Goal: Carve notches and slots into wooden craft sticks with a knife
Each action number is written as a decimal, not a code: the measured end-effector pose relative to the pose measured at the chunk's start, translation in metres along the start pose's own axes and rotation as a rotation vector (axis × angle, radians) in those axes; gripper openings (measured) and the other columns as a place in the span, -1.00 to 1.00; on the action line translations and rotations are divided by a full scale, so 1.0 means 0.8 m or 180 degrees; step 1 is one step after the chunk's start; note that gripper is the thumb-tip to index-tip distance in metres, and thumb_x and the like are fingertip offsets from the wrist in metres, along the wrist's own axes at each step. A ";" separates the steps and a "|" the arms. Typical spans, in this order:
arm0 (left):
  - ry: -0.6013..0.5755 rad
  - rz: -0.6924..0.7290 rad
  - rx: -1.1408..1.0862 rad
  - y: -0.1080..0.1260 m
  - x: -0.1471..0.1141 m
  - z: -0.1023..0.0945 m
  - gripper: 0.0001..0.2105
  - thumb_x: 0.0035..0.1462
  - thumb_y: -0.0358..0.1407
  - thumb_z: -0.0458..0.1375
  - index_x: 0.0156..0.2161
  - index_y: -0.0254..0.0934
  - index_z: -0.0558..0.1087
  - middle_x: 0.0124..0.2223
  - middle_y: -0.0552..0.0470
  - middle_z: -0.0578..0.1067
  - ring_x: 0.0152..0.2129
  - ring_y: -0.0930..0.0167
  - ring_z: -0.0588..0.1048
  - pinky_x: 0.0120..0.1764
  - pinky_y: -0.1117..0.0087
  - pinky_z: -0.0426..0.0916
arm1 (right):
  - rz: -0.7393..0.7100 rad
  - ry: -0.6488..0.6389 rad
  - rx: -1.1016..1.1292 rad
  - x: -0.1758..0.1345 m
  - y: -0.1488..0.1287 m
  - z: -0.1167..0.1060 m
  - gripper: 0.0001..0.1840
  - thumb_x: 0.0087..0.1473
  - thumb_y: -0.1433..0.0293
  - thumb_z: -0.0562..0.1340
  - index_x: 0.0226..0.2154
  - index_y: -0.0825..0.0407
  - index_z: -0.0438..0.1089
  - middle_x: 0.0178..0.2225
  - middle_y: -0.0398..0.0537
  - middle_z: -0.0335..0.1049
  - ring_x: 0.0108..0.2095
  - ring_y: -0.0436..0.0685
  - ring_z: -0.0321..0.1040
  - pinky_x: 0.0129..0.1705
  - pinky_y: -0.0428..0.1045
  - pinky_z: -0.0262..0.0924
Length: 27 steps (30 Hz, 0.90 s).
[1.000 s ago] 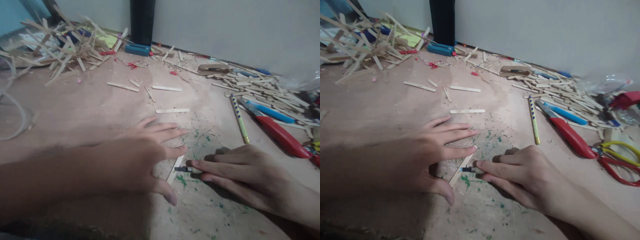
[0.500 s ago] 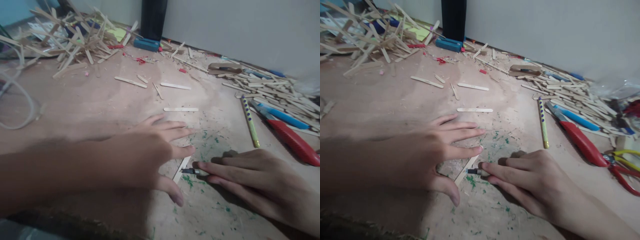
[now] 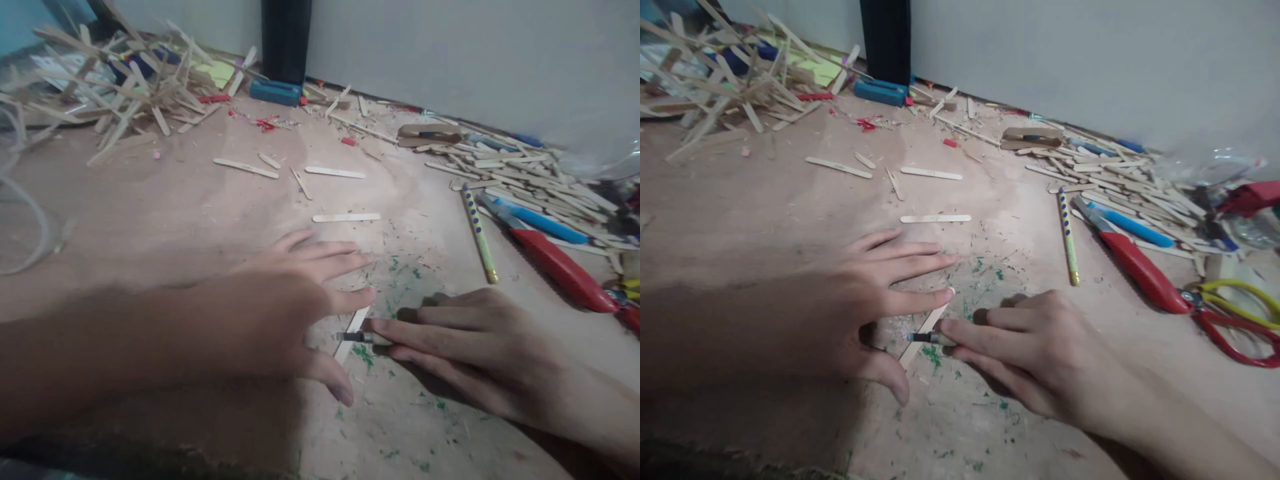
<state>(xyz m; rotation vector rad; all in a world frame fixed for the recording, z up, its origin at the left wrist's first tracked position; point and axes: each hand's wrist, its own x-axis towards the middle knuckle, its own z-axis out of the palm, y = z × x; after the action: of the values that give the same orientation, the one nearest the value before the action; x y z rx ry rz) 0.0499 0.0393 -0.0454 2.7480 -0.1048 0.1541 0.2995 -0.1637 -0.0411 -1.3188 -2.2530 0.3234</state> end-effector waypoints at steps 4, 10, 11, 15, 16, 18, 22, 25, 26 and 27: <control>0.0079 0.0032 0.0059 -0.001 -0.003 0.001 0.06 0.14 0.39 0.73 0.56 -0.18 0.69 0.72 -0.40 0.47 0.69 -0.25 0.47 0.77 -0.40 0.23 | 0.0350 -0.0194 0.0351 -0.002 -0.005 -0.017 -0.60 0.90 0.32 0.19 0.53 -0.24 0.58 -0.24 -0.20 0.78 -0.38 0.07 0.73 -0.35 -0.04 0.49; 0.0054 0.0071 -0.0005 0.003 -0.004 -0.007 -0.04 0.34 0.40 0.61 0.55 -0.27 0.70 0.72 -0.48 0.44 0.70 -0.27 0.45 0.76 -0.51 0.21 | 0.0406 -0.0313 0.0241 -0.003 -0.007 -0.030 -0.61 0.88 0.34 0.21 0.48 -0.21 0.65 -0.12 -0.07 0.88 -0.31 0.18 0.83 -0.37 0.03 0.58; 0.0060 0.0073 -0.0009 0.003 -0.003 -0.006 -0.04 0.34 0.40 0.61 0.54 -0.26 0.70 0.71 -0.47 0.45 0.70 -0.27 0.45 0.76 -0.51 0.20 | 0.0390 -0.0321 0.0246 -0.003 -0.007 -0.028 -0.61 0.88 0.35 0.21 0.47 -0.18 0.66 -0.11 -0.05 0.88 -0.31 0.18 0.83 -0.37 0.03 0.58; 0.0070 0.0064 0.0043 0.002 -0.001 -0.005 -0.03 0.30 0.43 0.61 0.54 -0.20 0.71 0.70 -0.41 0.50 0.67 -0.25 0.49 0.74 -0.45 0.28 | 0.0431 -0.0287 0.0380 0.001 -0.009 -0.024 -0.61 0.87 0.36 0.23 0.47 -0.13 0.69 -0.15 -0.06 0.87 -0.35 0.12 0.80 -0.34 -0.02 0.59; 0.0069 0.0074 0.0059 0.001 0.000 -0.005 -0.03 0.29 0.44 0.61 0.54 -0.18 0.70 0.70 -0.41 0.51 0.66 -0.25 0.50 0.72 -0.45 0.31 | 0.0452 -0.0287 0.0453 0.002 -0.008 -0.024 -0.60 0.87 0.37 0.24 0.48 -0.13 0.70 -0.15 -0.05 0.88 -0.35 0.12 0.81 -0.34 -0.03 0.59; 0.0097 0.0101 0.0114 0.000 -0.001 -0.006 -0.03 0.30 0.45 0.60 0.53 -0.18 0.70 0.68 -0.42 0.53 0.65 -0.24 0.52 0.70 -0.42 0.35 | 0.0505 -0.0276 0.0577 0.005 -0.007 -0.028 -0.60 0.86 0.40 0.25 0.47 -0.12 0.71 -0.13 -0.03 0.89 -0.33 0.12 0.82 -0.33 -0.05 0.59; 0.0318 0.0311 0.0229 0.000 -0.007 -0.008 -0.16 0.49 0.41 0.48 0.44 -0.30 0.70 0.54 -0.40 0.69 0.54 -0.11 0.66 0.72 -0.28 0.34 | 0.0616 -0.0267 0.0714 0.008 -0.005 -0.034 -0.63 0.85 0.40 0.26 0.40 -0.10 0.76 -0.15 -0.02 0.89 -0.33 0.09 0.81 -0.33 -0.07 0.57; 0.0506 0.0495 0.0236 0.003 -0.013 -0.009 -0.29 0.73 0.28 0.30 0.45 -0.38 0.64 0.39 -0.28 0.81 0.44 0.04 0.75 0.74 -0.14 0.30 | 0.0603 -0.0184 0.0792 0.009 -0.006 -0.034 -0.65 0.87 0.35 0.26 0.31 -0.06 0.80 -0.21 -0.04 0.85 -0.37 0.06 0.77 -0.32 -0.08 0.55; 0.0542 0.0528 0.0224 0.003 -0.015 -0.009 -0.32 0.77 0.24 0.27 0.47 -0.39 0.62 0.36 -0.25 0.83 0.42 0.06 0.76 0.75 -0.12 0.29 | 0.0609 -0.0161 0.0793 0.010 -0.006 -0.034 -0.64 0.88 0.33 0.25 0.29 -0.05 0.81 -0.20 -0.02 0.86 -0.36 0.06 0.77 -0.31 -0.08 0.56; 0.0583 0.0569 0.0210 0.002 -0.016 -0.009 -0.35 0.79 0.22 0.25 0.46 -0.39 0.62 0.34 -0.23 0.84 0.40 0.07 0.77 0.75 -0.10 0.28 | 0.0628 -0.0166 0.0767 0.010 -0.007 -0.034 -0.62 0.89 0.32 0.23 0.28 -0.04 0.81 -0.16 0.01 0.88 -0.34 0.08 0.78 -0.30 -0.06 0.57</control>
<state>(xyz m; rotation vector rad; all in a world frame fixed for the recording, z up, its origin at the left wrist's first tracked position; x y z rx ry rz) 0.0363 0.0414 -0.0400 2.7716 -0.3001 0.4642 0.3068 -0.1609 -0.0135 -1.4172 -2.0514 0.6837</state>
